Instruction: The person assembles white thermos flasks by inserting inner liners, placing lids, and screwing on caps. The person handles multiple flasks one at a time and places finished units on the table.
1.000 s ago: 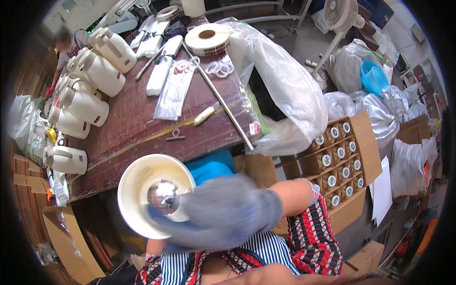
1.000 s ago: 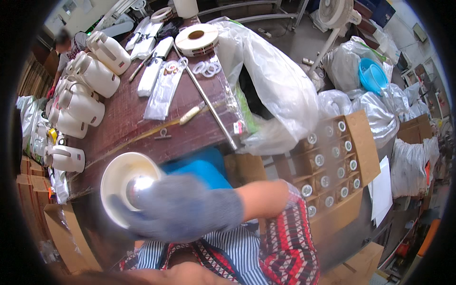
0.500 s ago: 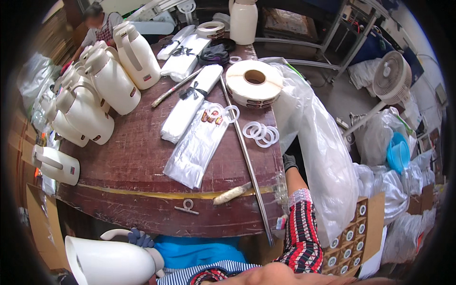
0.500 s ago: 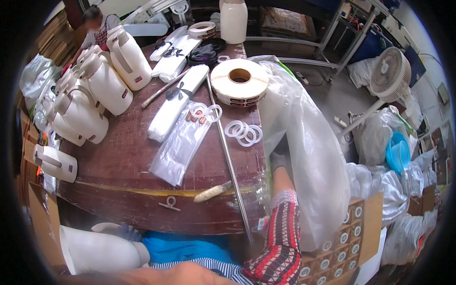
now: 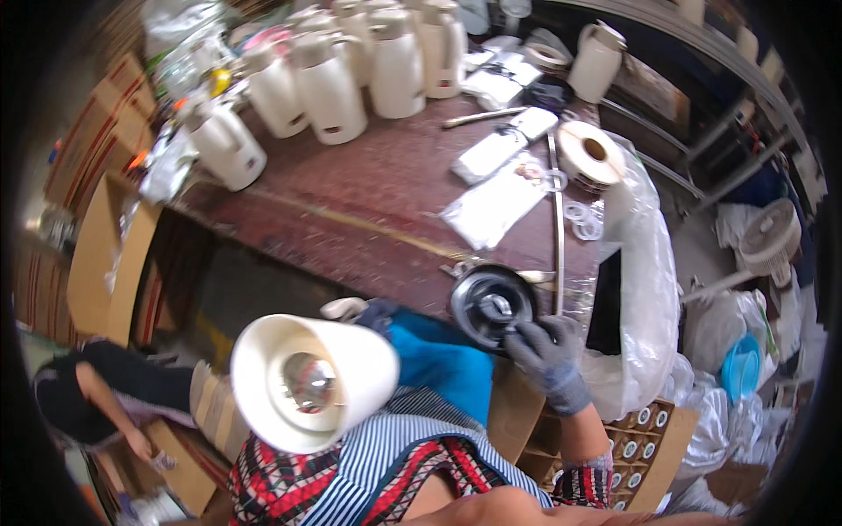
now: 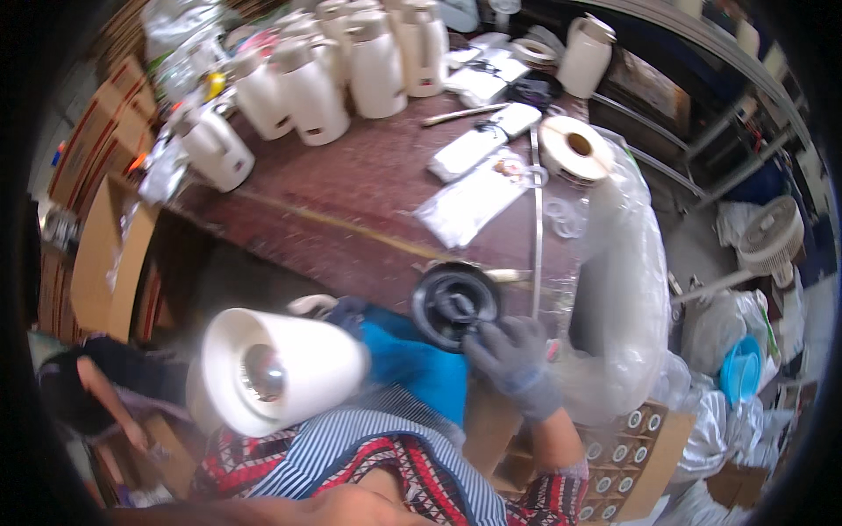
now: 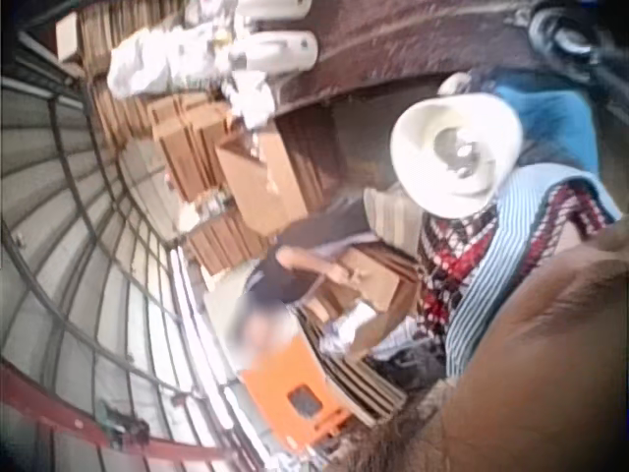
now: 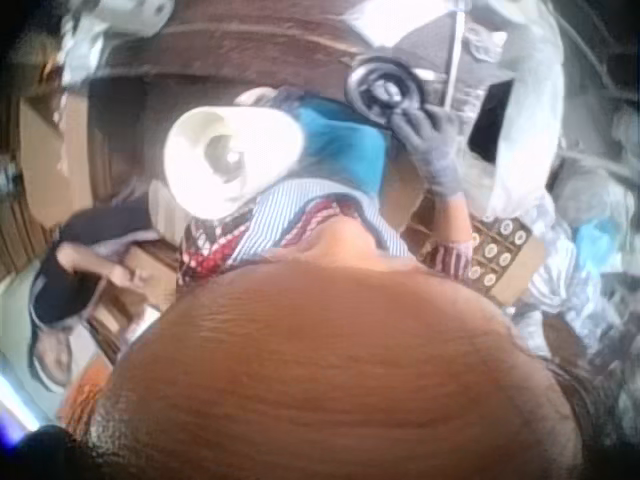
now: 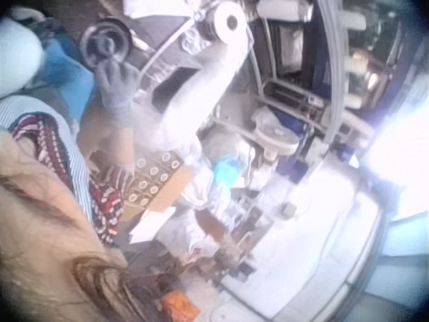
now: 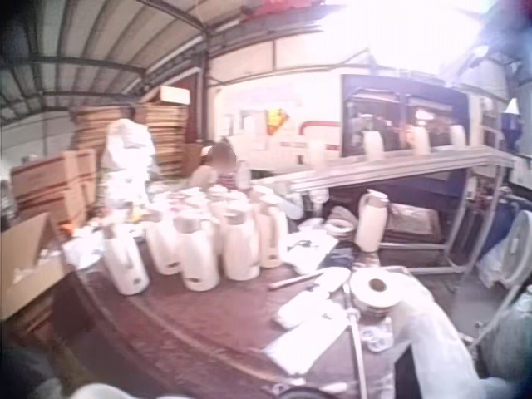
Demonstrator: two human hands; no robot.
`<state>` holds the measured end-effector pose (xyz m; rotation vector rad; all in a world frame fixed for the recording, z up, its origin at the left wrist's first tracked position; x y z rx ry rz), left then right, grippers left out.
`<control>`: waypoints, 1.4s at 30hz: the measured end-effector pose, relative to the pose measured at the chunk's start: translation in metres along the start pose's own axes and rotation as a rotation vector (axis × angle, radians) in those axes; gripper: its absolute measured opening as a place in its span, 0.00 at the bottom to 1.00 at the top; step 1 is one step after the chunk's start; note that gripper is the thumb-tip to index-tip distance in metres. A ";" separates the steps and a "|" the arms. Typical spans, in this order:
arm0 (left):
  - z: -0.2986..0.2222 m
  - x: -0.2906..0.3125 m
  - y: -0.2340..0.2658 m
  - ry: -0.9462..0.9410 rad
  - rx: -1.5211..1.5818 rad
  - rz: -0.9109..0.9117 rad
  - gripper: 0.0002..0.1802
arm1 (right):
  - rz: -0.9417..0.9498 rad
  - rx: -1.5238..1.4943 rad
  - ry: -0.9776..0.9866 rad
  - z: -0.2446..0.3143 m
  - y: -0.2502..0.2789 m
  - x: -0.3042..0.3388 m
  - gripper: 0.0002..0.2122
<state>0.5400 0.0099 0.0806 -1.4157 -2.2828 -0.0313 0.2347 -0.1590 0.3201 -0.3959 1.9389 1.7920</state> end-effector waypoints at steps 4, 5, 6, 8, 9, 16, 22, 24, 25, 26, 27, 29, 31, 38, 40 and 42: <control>0.023 -0.016 -0.009 0.005 0.097 0.150 0.14 | 0.157 0.060 0.405 0.087 -0.076 -0.030 0.16; 0.029 -0.017 -0.009 0.005 0.121 0.179 0.14 | 0.139 0.062 0.431 0.095 -0.079 -0.036 0.16; 0.033 -0.019 -0.008 0.005 0.142 0.202 0.14 | 0.121 0.064 0.454 0.101 -0.082 -0.041 0.16; 0.045 -0.033 -0.020 0.018 0.197 0.295 0.14 | 0.142 0.041 0.458 0.108 -0.090 -0.040 0.15; 0.049 -0.041 -0.028 0.024 0.220 0.349 0.14 | 0.148 0.051 0.467 0.114 -0.091 -0.038 0.14; 0.061 -0.059 -0.022 -0.201 0.021 0.354 0.11 | 0.470 -0.143 0.241 0.123 -0.106 -0.081 0.14; 0.073 -0.067 -0.039 -0.004 0.605 0.596 0.24 | 0.453 0.078 0.340 0.137 -0.146 -0.100 0.22; 0.057 -0.055 -0.060 -0.013 0.506 0.574 0.33 | 0.574 0.070 0.128 0.119 -0.172 -0.096 0.23; 0.036 -0.042 -0.072 0.023 0.525 0.568 0.28 | 0.667 0.066 -0.031 0.107 -0.182 -0.091 0.25; 0.046 -0.050 -0.061 -0.050 0.496 0.556 0.25 | 0.745 0.044 -0.158 0.104 -0.191 -0.090 0.27; 0.075 -0.069 -0.043 -0.135 0.464 0.532 0.22 | 0.724 -0.061 -0.253 0.106 -0.193 -0.095 0.34; 0.114 -0.096 -0.031 -0.144 0.490 0.504 0.15 | 0.653 0.033 -0.105 0.124 -0.181 -0.117 0.34; 0.120 -0.099 -0.025 -0.146 0.460 0.511 0.13 | 0.393 0.100 0.300 0.158 -0.140 -0.141 0.32; 0.072 -0.080 -0.045 -0.184 0.411 0.459 0.10 | 0.722 0.060 -0.335 0.092 -0.186 -0.107 0.32; 0.074 -0.081 -0.038 -0.216 0.425 0.432 0.10 | 0.838 0.045 -0.461 0.097 -0.189 -0.109 0.37; 0.063 -0.076 -0.035 -0.229 0.414 0.411 0.10 | 0.438 0.255 0.037 0.129 -0.156 -0.130 0.39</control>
Point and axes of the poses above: each hand's wrist, its own x-axis away from the middle knuckle, its own y-axis out of the back of the hand, z = x × y, the point moved 10 cm from there along -x, towards the middle knuckle, and after that the axes turned 4 degrees about y, right-handed, at the moved point
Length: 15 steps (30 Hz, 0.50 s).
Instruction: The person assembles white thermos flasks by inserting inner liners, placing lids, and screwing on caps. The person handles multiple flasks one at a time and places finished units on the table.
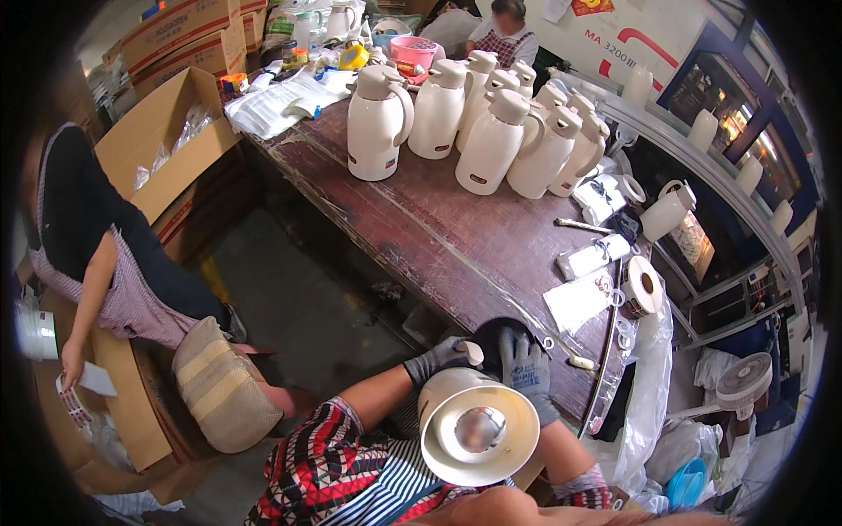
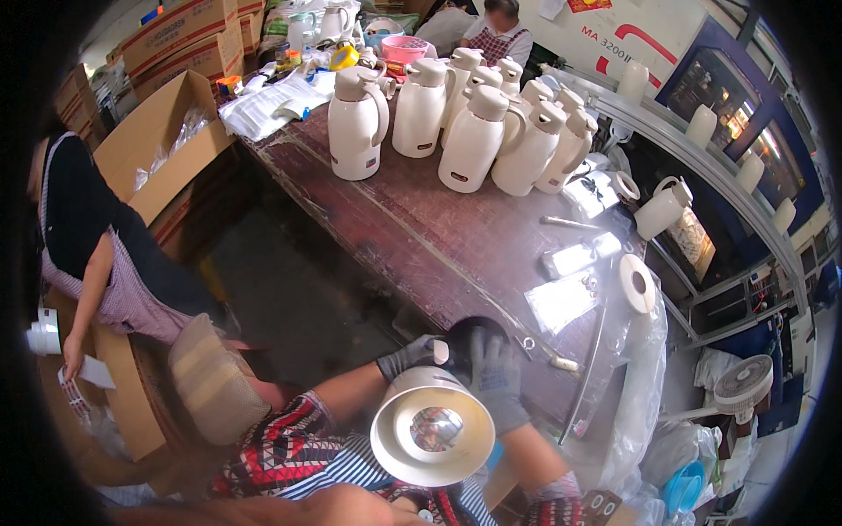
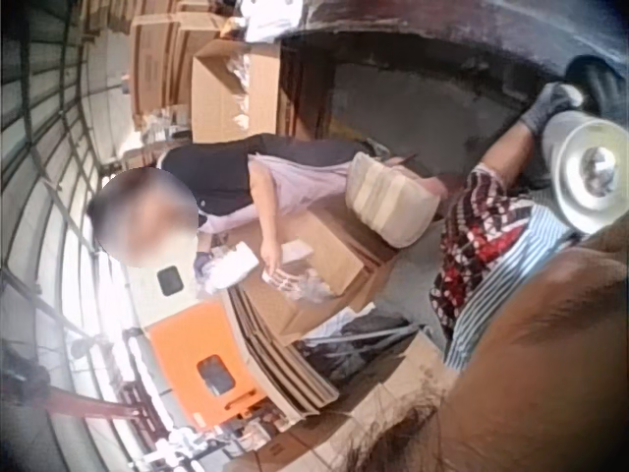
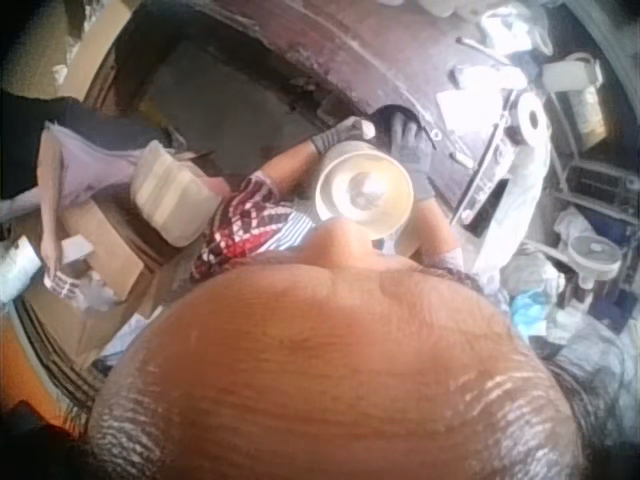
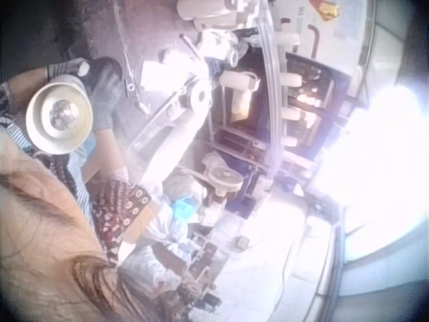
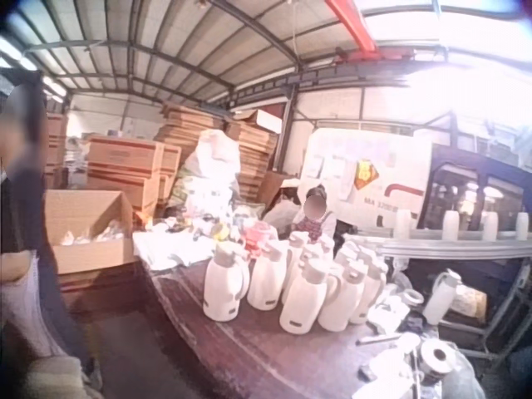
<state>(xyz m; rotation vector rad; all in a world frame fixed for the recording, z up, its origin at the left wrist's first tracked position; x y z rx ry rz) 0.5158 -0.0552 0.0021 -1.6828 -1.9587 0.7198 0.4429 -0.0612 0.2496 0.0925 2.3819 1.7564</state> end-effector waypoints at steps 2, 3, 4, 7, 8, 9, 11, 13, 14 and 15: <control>-0.051 0.010 -0.048 0.053 -0.074 0.022 0.14 | 0.055 0.103 0.186 -0.010 -0.026 0.026 0.38; -0.049 0.011 -0.043 0.047 -0.081 0.015 0.14 | 0.058 0.155 0.321 -0.001 -0.034 0.027 0.38; -0.047 0.011 -0.039 0.042 -0.088 0.009 0.14 | 0.083 0.141 0.228 -0.005 -0.044 0.025 0.38; -0.048 0.007 -0.036 -0.097 -0.379 0.006 0.12 | 0.253 -0.112 -0.182 -0.015 -0.058 0.012 0.35; -0.048 0.011 -0.040 -0.076 -0.394 -0.004 0.12 | 0.367 -0.264 -0.399 -0.022 -0.060 0.011 0.35; -0.045 0.006 -0.054 -0.056 -0.401 0.018 0.12 | 0.474 -0.333 -0.556 -0.032 -0.054 0.015 0.36; -0.058 0.013 -0.080 0.102 0.033 0.090 0.15 | 0.444 -0.327 -0.606 -0.039 -0.042 0.016 0.37; -0.052 0.007 -0.051 -0.056 -0.369 0.049 0.15 | 0.186 -0.173 -0.389 -0.025 -0.015 0.006 0.37; -0.045 0.012 -0.029 -0.051 -0.371 0.017 0.15 | 0.092 -0.125 -0.152 -0.005 -0.009 -0.005 0.36; -0.039 0.008 -0.032 -0.029 -0.354 0.037 0.15 | 0.020 -0.052 0.040 -0.001 -0.009 0.001 0.36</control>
Point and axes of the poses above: each hand's wrist, its own x-axis away from the middle knuckle, its own y-axis out of the back of the hand, z = x × y, the point moved 10 cm from there along -x, towards the middle knuckle, and after that the axes turned 4 degrees about y, right-handed, at the moved point
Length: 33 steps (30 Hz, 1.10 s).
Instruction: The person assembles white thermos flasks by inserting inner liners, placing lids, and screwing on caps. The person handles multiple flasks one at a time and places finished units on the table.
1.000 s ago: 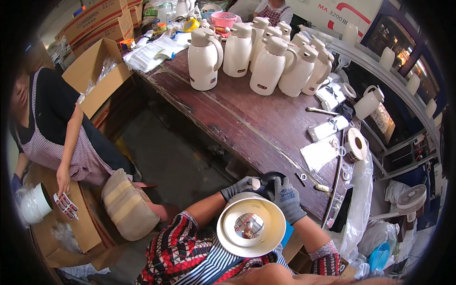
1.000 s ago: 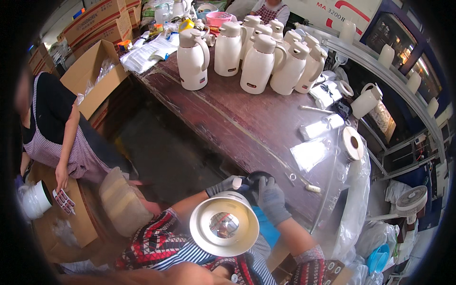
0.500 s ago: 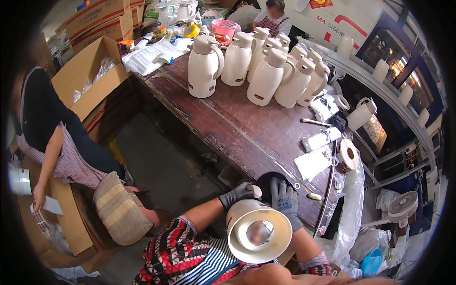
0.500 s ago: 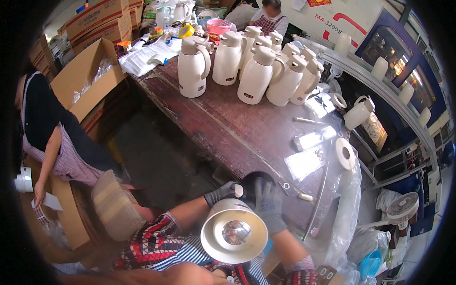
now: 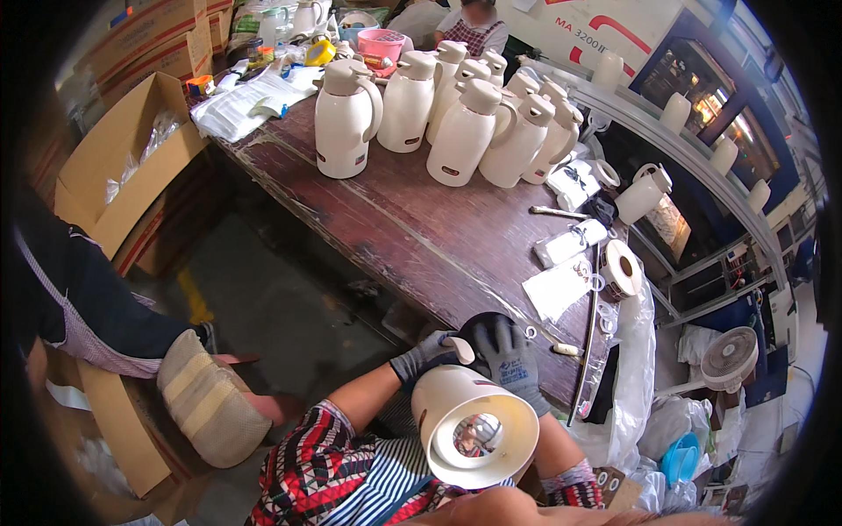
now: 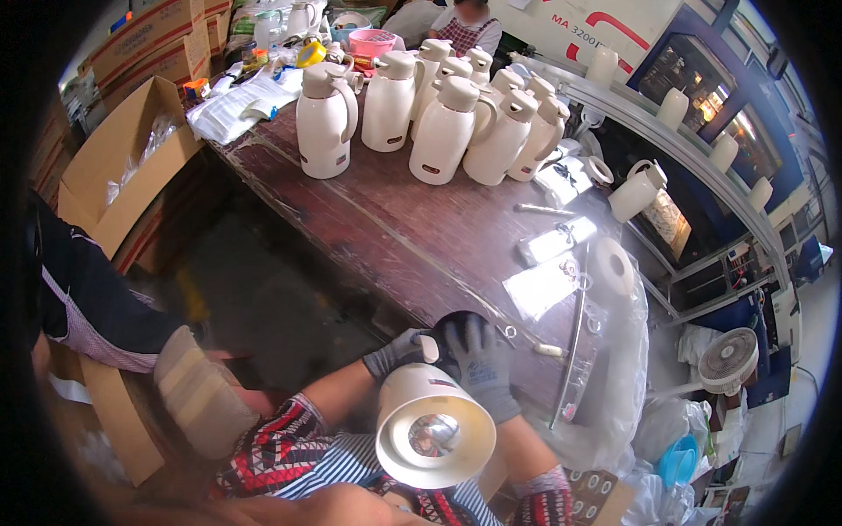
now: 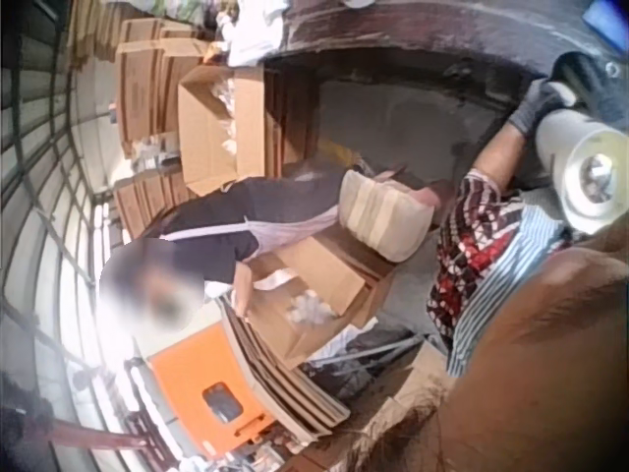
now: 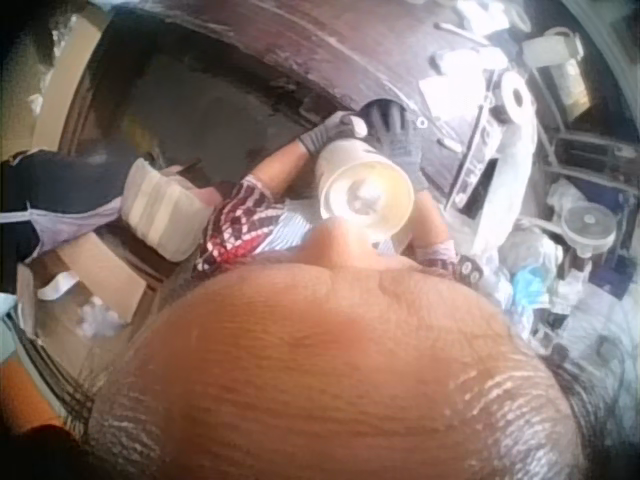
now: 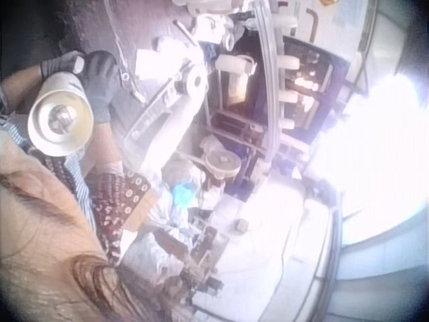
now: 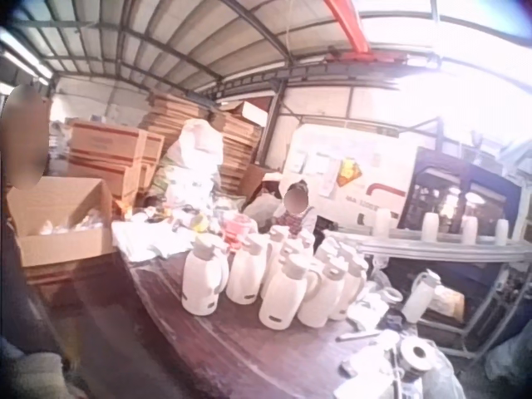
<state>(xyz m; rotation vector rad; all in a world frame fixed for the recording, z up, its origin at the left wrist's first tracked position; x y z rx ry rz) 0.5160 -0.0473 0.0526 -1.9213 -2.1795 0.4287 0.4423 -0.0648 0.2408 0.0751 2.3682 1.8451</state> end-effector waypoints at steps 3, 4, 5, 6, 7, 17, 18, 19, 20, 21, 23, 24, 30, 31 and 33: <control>-0.009 -0.002 -0.012 0.032 0.081 0.002 0.13 | 0.011 0.077 0.126 -0.003 -0.010 0.015 0.34; -0.014 -0.002 -0.013 0.018 0.094 -0.015 0.12 | 0.096 0.087 0.025 -0.006 -0.033 0.021 0.35; -0.020 -0.003 -0.014 0.002 0.110 -0.034 0.10 | 0.182 0.099 -0.072 -0.010 -0.048 0.023 0.36; -0.021 0.000 -0.011 -0.008 0.124 -0.063 0.09 | 0.273 -0.048 -0.280 -0.018 -0.051 0.017 0.38; -0.019 0.001 -0.017 0.031 0.373 0.010 0.10 | 0.173 -0.185 -0.420 -0.025 -0.045 0.013 0.37; -0.030 0.006 -0.011 0.036 0.295 0.016 0.16 | -0.375 -0.130 -0.374 -0.034 0.064 0.030 0.47; -0.018 0.002 -0.003 0.034 0.380 0.038 0.17 | -0.488 -0.194 -0.463 -0.047 0.067 0.037 0.46; -0.006 -0.001 0.004 0.034 0.468 0.058 0.18 | -0.602 -0.262 -0.548 -0.060 0.066 0.045 0.44; -0.011 -0.003 0.001 -0.001 0.451 0.075 0.20 | -0.455 -1.100 -0.600 -0.086 -0.003 0.046 0.34; -0.020 0.000 -0.006 -0.027 0.435 0.097 0.21 | -0.379 -1.802 -0.907 -0.097 -0.069 0.065 0.24; -0.033 0.014 0.003 -0.077 0.398 0.046 0.22 | -0.423 -1.457 -0.788 -0.120 -0.066 0.063 0.16; -0.036 0.022 0.009 -0.107 0.384 0.015 0.23 | -0.574 -1.297 -0.708 -0.122 -0.037 0.055 0.15; 0.068 0.077 0.087 -0.168 0.409 -0.495 0.11 | -0.419 -0.138 0.149 -0.037 0.027 -0.016 0.14; 0.079 0.089 0.104 -0.177 0.324 -0.704 0.10 | -0.315 -0.118 0.246 -0.022 0.014 -0.020 0.16; 0.038 0.088 0.070 -0.082 0.894 -0.351 0.20 | -0.015 -0.139 0.253 -0.017 -0.044 -0.003 0.18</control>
Point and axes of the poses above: each hand's wrist, its own x-axis away from the middle knuckle, its own y-axis out of the back of the hand, z = x × y, the point moved 10 cm from there along -x, towards the middle knuckle, and after that the axes turned 4 degrees about y, right-handed, at the moved point
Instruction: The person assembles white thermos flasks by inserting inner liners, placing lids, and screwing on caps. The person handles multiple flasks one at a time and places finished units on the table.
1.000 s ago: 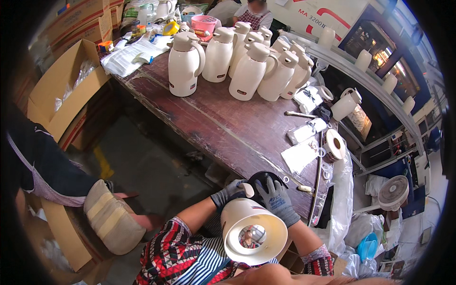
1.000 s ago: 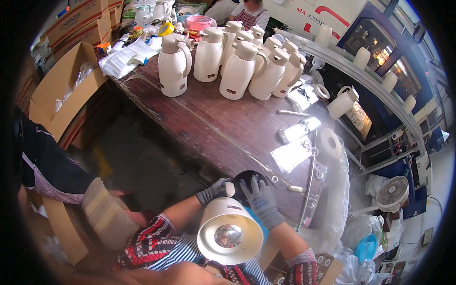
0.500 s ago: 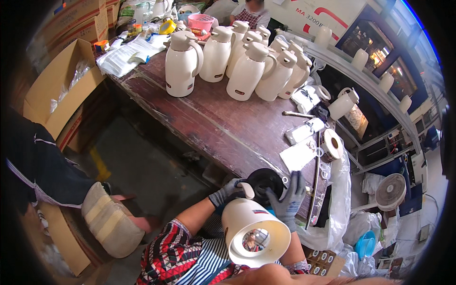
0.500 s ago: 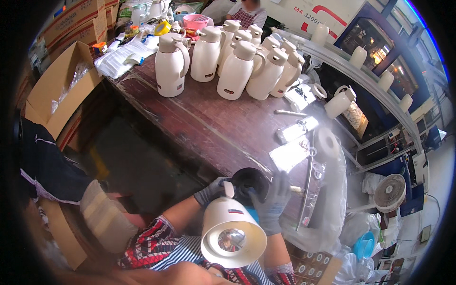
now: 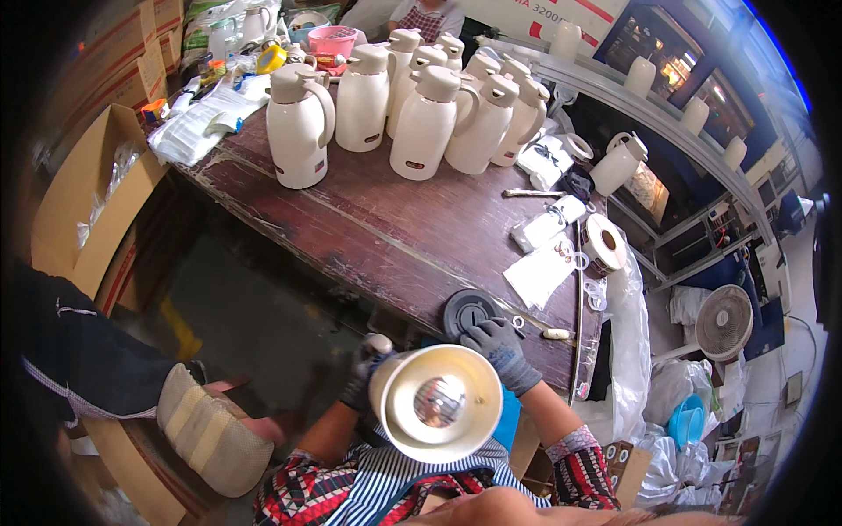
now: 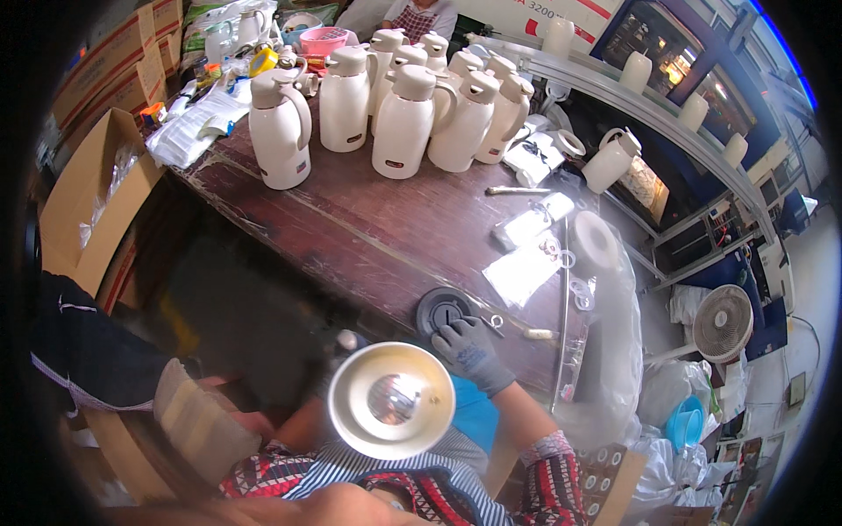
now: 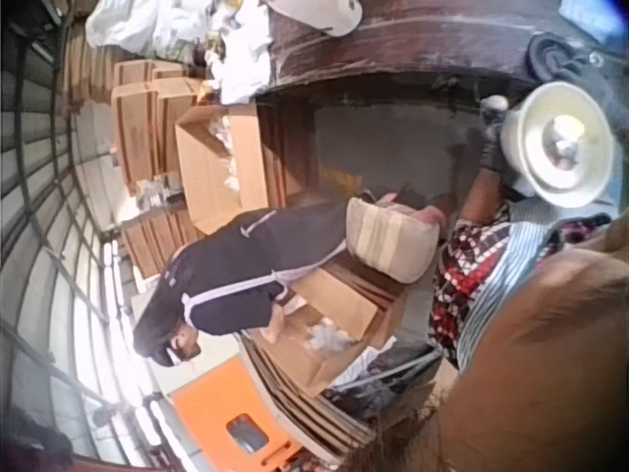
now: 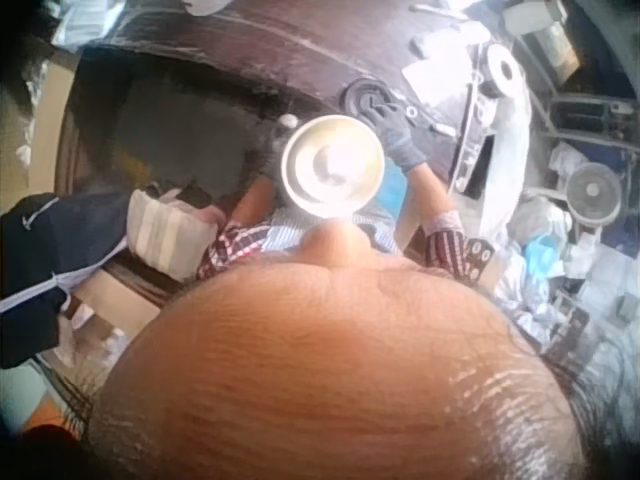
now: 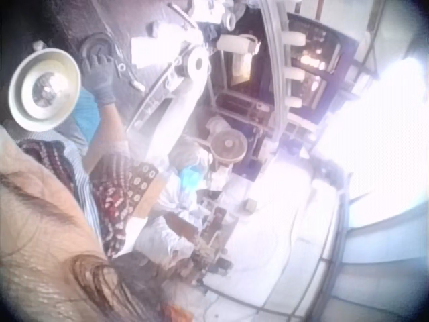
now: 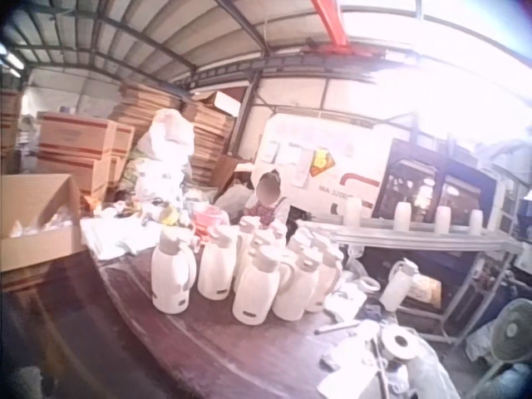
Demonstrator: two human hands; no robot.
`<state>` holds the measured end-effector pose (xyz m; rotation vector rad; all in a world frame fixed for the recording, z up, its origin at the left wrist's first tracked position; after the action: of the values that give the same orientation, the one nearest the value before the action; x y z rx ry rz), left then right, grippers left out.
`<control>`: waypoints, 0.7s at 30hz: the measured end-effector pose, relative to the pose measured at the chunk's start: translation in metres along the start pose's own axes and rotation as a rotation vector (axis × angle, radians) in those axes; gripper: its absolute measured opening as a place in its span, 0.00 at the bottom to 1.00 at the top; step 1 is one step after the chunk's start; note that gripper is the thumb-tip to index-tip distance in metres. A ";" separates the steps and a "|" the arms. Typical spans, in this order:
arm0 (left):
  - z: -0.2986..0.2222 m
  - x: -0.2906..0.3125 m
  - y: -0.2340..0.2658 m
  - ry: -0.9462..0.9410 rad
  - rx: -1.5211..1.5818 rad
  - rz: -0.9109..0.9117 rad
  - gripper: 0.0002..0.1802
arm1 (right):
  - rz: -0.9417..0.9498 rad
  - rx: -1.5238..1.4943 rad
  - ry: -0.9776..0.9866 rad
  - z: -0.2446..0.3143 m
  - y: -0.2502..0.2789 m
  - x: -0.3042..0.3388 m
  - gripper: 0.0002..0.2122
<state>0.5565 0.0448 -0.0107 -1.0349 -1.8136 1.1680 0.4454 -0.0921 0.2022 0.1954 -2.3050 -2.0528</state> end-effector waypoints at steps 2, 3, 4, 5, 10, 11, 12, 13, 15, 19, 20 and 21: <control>-0.012 0.031 -0.051 0.323 0.311 0.012 0.32 | -0.283 0.029 -0.042 -0.003 0.017 -0.005 0.21; -0.025 0.042 -0.054 0.338 0.293 -0.005 0.35 | -0.233 -0.058 -0.279 -0.017 0.019 -0.019 0.29; -0.040 0.047 -0.051 0.266 0.226 -0.012 0.35 | -0.158 -0.086 -0.395 -0.024 0.010 -0.030 0.31; -0.063 0.051 -0.041 0.098 0.099 -0.043 0.35 | -0.087 -0.121 -0.506 -0.030 -0.001 -0.041 0.33; -0.113 0.064 -0.024 -0.071 0.220 -0.093 0.30 | 0.105 -0.248 -0.664 -0.041 -0.018 -0.052 0.43; -0.124 0.071 -0.080 -0.113 0.114 -0.109 0.28 | 0.127 -0.255 -0.674 -0.044 -0.024 -0.045 0.46; -0.136 0.078 -0.089 -0.205 -0.020 -0.154 0.27 | 0.141 -0.274 -0.660 -0.043 -0.023 -0.049 0.47; -0.146 0.085 -0.096 -0.287 -0.153 -0.210 0.25 | 0.156 -0.291 -0.652 -0.043 -0.022 -0.050 0.48; -0.164 0.094 -0.066 -0.513 -0.468 -0.355 0.21 | 0.156 -0.288 -0.630 -0.045 -0.009 -0.054 0.48; -0.175 0.089 -0.063 -0.555 -0.660 -0.355 0.12 | -0.396 -0.757 -0.650 -0.072 0.030 0.007 0.41; -0.174 0.083 -0.057 -0.531 -0.691 -0.356 0.11 | -0.591 -1.155 -0.628 -0.071 0.048 0.030 0.43; -0.173 0.083 -0.053 -0.507 -0.727 -0.373 0.10 | -0.754 -1.489 -0.599 -0.048 0.089 0.040 0.45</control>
<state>0.6628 0.1660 0.1065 -0.7345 -2.8070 0.5592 0.4058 -0.1348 0.2941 0.3974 -0.1020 -3.8498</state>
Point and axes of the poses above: each hand's wrist, its own x-axis away from the middle knuckle, its own y-axis out of the back of the hand, z = x × y, the point moved 10 cm from there along -x, towards the middle knuckle, and after that the axes turned 4 degrees about y, right-handed, at the moved point
